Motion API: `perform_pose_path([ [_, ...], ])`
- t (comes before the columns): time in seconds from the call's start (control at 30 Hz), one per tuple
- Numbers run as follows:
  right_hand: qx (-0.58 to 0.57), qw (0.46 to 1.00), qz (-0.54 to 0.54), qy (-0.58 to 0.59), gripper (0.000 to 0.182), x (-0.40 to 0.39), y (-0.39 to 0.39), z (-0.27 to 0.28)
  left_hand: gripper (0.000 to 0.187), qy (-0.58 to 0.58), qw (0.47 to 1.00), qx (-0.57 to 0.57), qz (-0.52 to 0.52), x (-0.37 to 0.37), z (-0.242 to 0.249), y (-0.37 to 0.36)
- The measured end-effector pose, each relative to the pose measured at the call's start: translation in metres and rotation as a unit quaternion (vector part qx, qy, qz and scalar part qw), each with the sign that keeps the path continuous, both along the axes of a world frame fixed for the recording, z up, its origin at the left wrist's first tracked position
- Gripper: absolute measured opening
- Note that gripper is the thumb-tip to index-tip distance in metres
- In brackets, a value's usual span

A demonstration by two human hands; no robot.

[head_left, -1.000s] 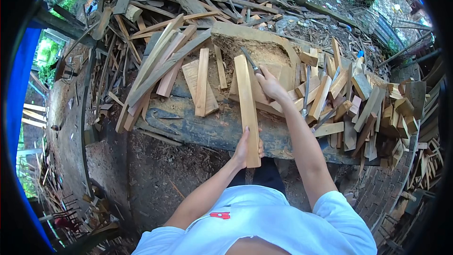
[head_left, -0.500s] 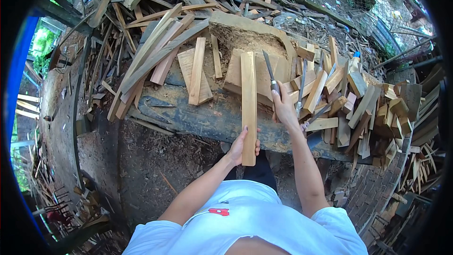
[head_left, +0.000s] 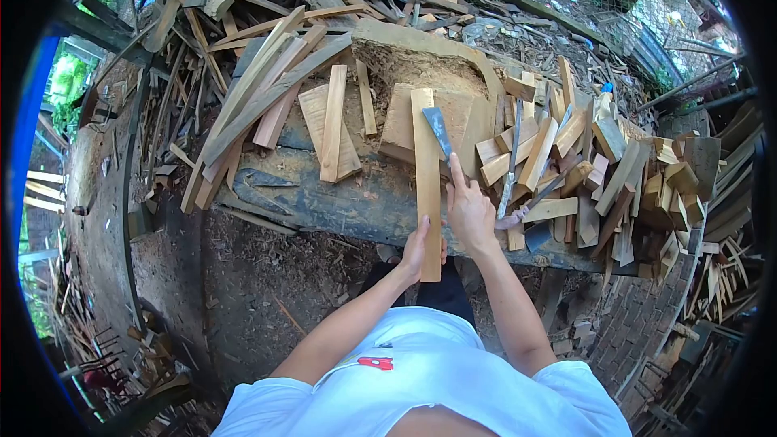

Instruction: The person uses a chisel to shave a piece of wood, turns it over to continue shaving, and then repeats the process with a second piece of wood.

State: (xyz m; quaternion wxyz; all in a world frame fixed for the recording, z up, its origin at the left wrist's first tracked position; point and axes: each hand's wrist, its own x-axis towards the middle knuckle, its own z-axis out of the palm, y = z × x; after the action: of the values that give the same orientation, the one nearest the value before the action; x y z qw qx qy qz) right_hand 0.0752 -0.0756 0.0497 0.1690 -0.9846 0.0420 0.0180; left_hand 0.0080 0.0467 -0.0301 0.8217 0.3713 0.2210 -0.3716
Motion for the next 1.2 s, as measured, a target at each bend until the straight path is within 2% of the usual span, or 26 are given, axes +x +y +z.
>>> perform_pose_path([
  [0.17, 0.032, 0.999, -0.002, 0.022, 0.056, 0.054, -0.001, -0.011, 0.053, 0.001, 0.998, 0.054, 0.012, -0.001, 0.005, -0.012],
  [0.4, 0.048, 0.995, -0.012, 0.089, 0.055, 0.022, 0.001, 0.009, 0.053, -0.007, 0.995, 0.099, 0.006, 0.003, 0.006, -0.009],
  [0.47, 0.088, 0.993, -0.02, 0.072, 0.055, 0.038, 0.0, 0.001, 0.053, -0.007, 0.994, 0.105, 0.001, -0.002, 0.005, -0.012],
  [0.57, 0.086, 0.996, -0.003, 0.033, 0.054, 0.069, -0.005, -0.015, 0.053, -0.008, 0.994, 0.106, 0.013, 0.001, 0.004, -0.014],
  [0.8, 0.092, 0.991, -0.017, 0.097, 0.053, 0.034, 0.0, 0.012, 0.052, 0.005, 0.997, 0.081, -0.004, 0.006, 0.011, -0.004],
  [0.87, 0.117, 0.991, -0.018, 0.065, 0.055, 0.045, -0.003, 0.007, 0.052, 0.002, 0.997, 0.075, -0.006, 0.008, 0.012, -0.003],
  [1.0, 0.068, 0.996, 0.006, 0.057, 0.057, 0.042, -0.002, -0.003, 0.053, 0.005, 0.998, 0.057, 0.008, 0.012, 0.014, -0.011],
  [1.07, 0.066, 0.995, -0.004, 0.075, 0.06, 0.024, 0.006, 0.015, 0.054, 0.014, 0.997, 0.072, 0.003, 0.016, 0.017, -0.009],
  [1.2, 0.04, 0.997, 0.002, 0.062, 0.059, -0.001, 0.007, 0.015, 0.055, -0.014, 0.997, 0.076, -0.006, 0.016, 0.023, -0.009],
])
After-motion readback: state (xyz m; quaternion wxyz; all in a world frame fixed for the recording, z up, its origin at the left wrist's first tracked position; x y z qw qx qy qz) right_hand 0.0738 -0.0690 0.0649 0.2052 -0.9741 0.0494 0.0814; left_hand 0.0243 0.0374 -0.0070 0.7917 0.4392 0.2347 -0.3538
